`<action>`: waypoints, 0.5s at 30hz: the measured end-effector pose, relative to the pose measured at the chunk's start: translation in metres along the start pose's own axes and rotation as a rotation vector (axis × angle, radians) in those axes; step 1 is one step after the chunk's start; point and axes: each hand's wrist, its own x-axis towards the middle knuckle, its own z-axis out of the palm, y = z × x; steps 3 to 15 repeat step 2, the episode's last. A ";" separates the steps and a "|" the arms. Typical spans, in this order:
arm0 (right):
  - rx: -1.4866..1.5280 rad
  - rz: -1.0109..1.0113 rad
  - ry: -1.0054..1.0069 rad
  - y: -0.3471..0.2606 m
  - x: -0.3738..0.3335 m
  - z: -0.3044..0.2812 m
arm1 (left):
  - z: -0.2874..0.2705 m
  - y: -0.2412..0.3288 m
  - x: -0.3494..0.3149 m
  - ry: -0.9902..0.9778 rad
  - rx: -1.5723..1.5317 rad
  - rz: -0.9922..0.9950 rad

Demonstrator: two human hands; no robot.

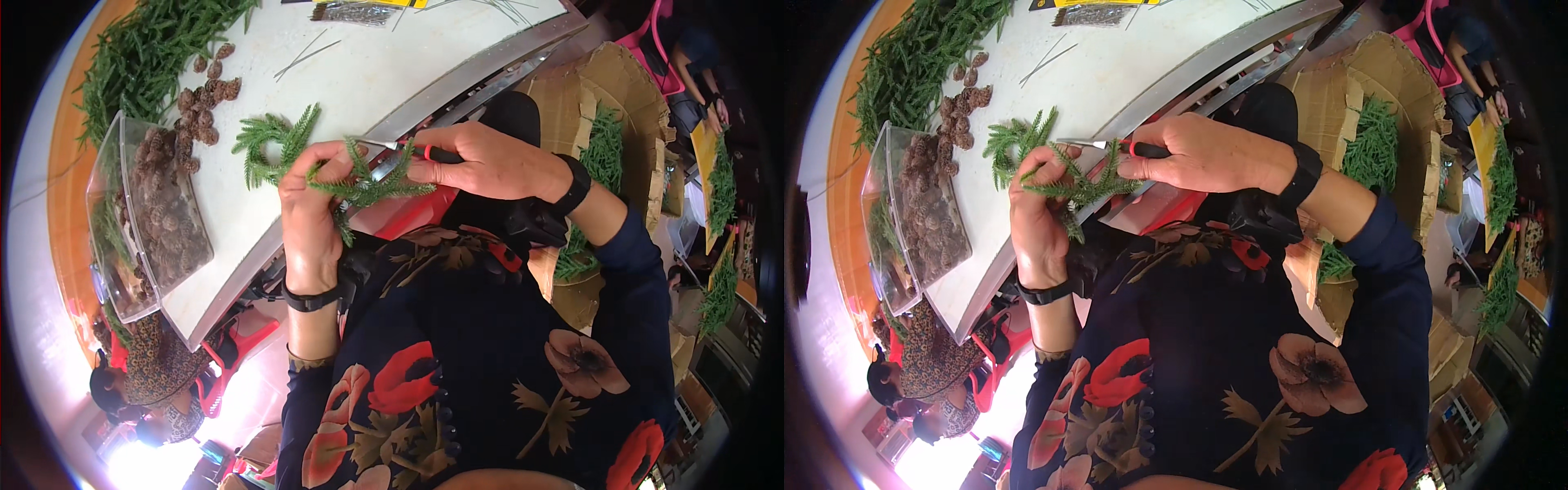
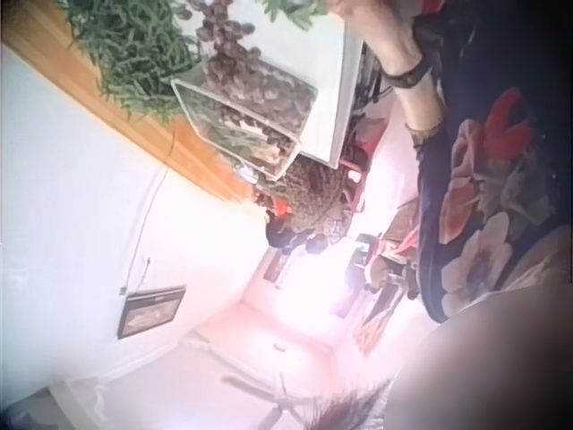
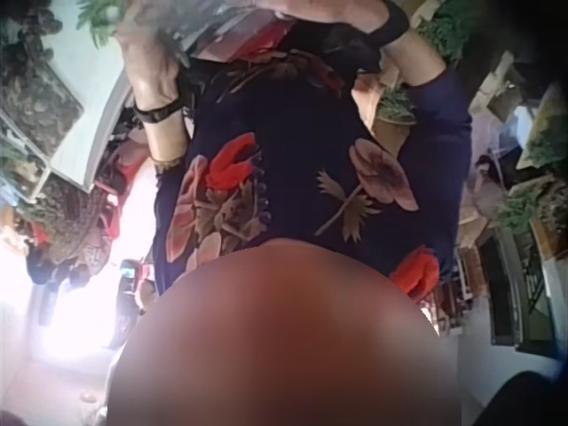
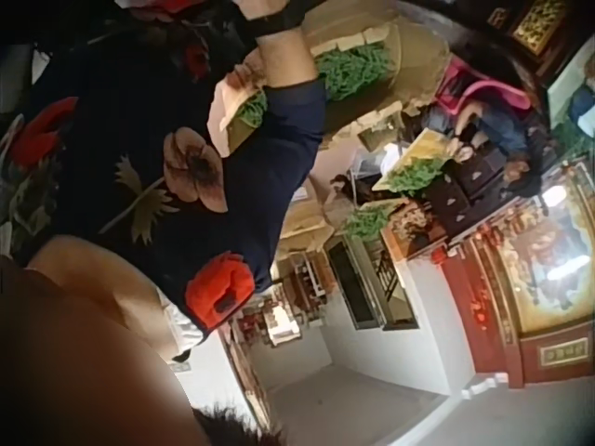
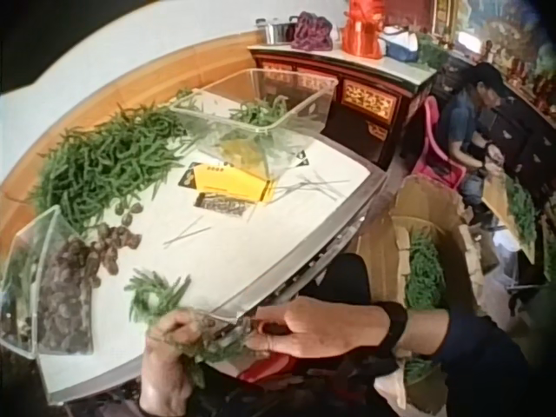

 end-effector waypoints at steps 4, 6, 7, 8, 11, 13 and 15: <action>0.025 0.077 -0.046 -0.009 -0.001 -0.007 | 0.008 -0.003 -0.008 0.046 -0.026 0.072; 0.025 0.077 -0.046 -0.009 -0.001 -0.007 | 0.008 -0.003 -0.008 0.046 -0.026 0.072; 0.025 0.077 -0.046 -0.009 -0.001 -0.007 | 0.008 -0.003 -0.008 0.046 -0.026 0.072; 0.025 0.077 -0.046 -0.009 -0.001 -0.007 | 0.008 -0.003 -0.008 0.046 -0.026 0.072; 0.025 0.077 -0.046 -0.009 -0.001 -0.007 | 0.008 -0.003 -0.008 0.046 -0.026 0.072; 0.025 0.077 -0.046 -0.009 -0.001 -0.007 | 0.008 -0.003 -0.008 0.046 -0.026 0.072; 0.025 0.077 -0.046 -0.009 -0.001 -0.007 | 0.008 -0.003 -0.008 0.046 -0.026 0.072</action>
